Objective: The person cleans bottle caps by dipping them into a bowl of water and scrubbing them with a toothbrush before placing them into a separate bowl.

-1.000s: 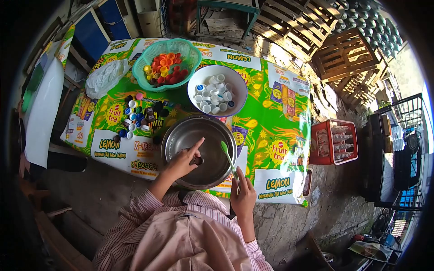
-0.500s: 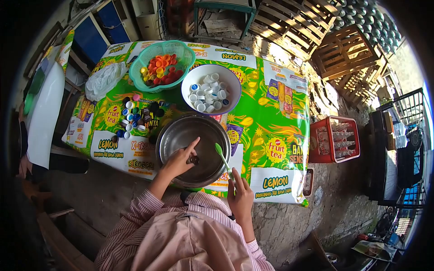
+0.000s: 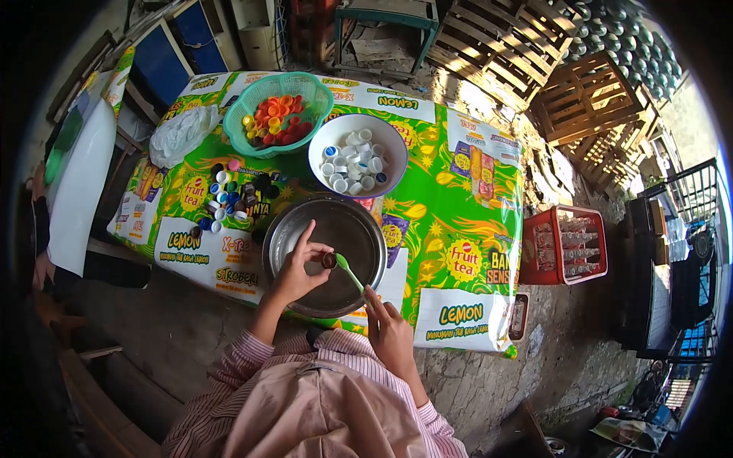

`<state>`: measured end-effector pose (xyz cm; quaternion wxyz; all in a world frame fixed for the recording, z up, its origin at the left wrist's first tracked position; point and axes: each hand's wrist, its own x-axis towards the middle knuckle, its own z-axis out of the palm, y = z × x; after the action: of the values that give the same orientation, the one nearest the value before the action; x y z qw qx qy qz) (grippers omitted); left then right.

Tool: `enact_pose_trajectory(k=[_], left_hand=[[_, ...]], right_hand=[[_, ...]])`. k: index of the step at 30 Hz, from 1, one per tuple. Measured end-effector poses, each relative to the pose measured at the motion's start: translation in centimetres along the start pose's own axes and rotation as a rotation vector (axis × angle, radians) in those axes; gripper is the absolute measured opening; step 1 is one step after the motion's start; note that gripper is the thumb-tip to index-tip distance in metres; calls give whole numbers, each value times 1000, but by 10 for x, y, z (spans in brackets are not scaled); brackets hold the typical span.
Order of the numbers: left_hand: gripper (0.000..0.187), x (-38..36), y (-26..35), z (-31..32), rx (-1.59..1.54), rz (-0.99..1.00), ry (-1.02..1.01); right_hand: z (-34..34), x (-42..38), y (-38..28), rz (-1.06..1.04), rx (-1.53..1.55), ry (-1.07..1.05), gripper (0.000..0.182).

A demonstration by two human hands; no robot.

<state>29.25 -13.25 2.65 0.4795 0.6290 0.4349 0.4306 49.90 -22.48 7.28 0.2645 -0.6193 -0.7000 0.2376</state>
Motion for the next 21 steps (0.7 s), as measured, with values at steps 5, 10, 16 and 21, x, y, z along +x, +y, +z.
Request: enact_pose_trajectory(k=[5,10,16,21], left_hand=[[95,-3,2,2,-52,-9,-1],[96,-6,1,-1,-30,34,7],[95,-7,4,-3,-145,-91,-21],[56,-5,-3,-6,-136,-76,-109]], right_hand=[[1,1,0,-35,4,-29,42],[-3,4,2,-16,-39,15,42],[1,6,2,-52,-54,-41,43],[2,7,-4,-74,-6,-11,45]])
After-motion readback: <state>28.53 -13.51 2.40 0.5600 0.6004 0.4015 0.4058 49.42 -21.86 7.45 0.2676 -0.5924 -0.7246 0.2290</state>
